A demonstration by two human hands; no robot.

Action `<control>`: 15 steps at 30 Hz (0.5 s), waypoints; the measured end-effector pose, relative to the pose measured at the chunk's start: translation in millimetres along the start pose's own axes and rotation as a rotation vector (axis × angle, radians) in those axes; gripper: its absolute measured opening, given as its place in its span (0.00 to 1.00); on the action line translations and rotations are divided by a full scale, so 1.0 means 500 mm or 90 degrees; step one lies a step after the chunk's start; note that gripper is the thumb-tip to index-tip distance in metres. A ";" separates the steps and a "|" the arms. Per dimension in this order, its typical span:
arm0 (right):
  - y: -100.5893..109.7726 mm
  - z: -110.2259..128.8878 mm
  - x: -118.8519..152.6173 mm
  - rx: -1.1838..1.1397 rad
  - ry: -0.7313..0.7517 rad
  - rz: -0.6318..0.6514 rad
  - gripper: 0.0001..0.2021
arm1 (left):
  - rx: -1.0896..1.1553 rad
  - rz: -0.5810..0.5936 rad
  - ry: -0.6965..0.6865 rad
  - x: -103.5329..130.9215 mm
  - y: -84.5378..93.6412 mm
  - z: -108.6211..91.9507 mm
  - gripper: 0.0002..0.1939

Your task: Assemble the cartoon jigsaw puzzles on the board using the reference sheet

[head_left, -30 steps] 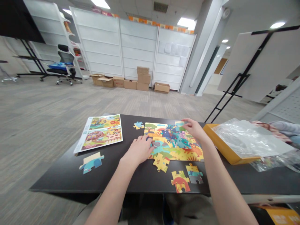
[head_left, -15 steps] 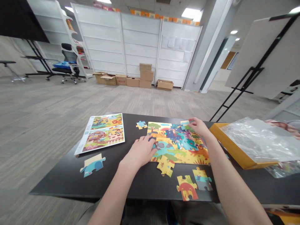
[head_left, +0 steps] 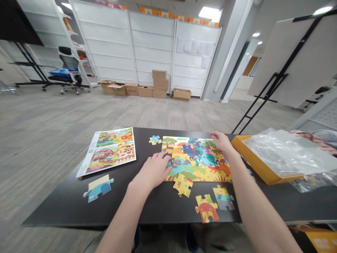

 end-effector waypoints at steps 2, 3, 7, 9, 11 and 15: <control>0.002 0.006 0.007 -0.018 0.024 0.028 0.14 | 0.002 0.004 0.000 0.000 -0.001 0.000 0.20; 0.002 0.010 0.012 -0.030 0.041 0.050 0.15 | 0.003 0.005 0.001 0.000 0.000 0.000 0.20; 0.001 0.017 0.030 -0.049 0.099 0.129 0.21 | 0.004 0.011 0.006 0.000 0.005 -0.001 0.19; 0.001 0.014 0.034 -0.043 0.107 0.137 0.21 | 0.006 0.015 0.007 0.001 0.009 -0.003 0.19; 0.001 0.009 0.035 -0.037 0.109 0.135 0.19 | 0.009 0.017 0.006 0.001 0.012 -0.003 0.20; 0.001 0.003 0.035 -0.043 0.131 0.128 0.14 | 0.014 0.019 0.005 0.003 0.013 -0.003 0.20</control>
Point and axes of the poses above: each hand's wrist, its own x-axis away from the middle knuckle, its own y-axis out of the back of the hand, z = x × y, the point moved 2 cm from there along -x, towards the middle knuckle, and after that the axes turned 10 degrees about -z, right-handed, at the moved point
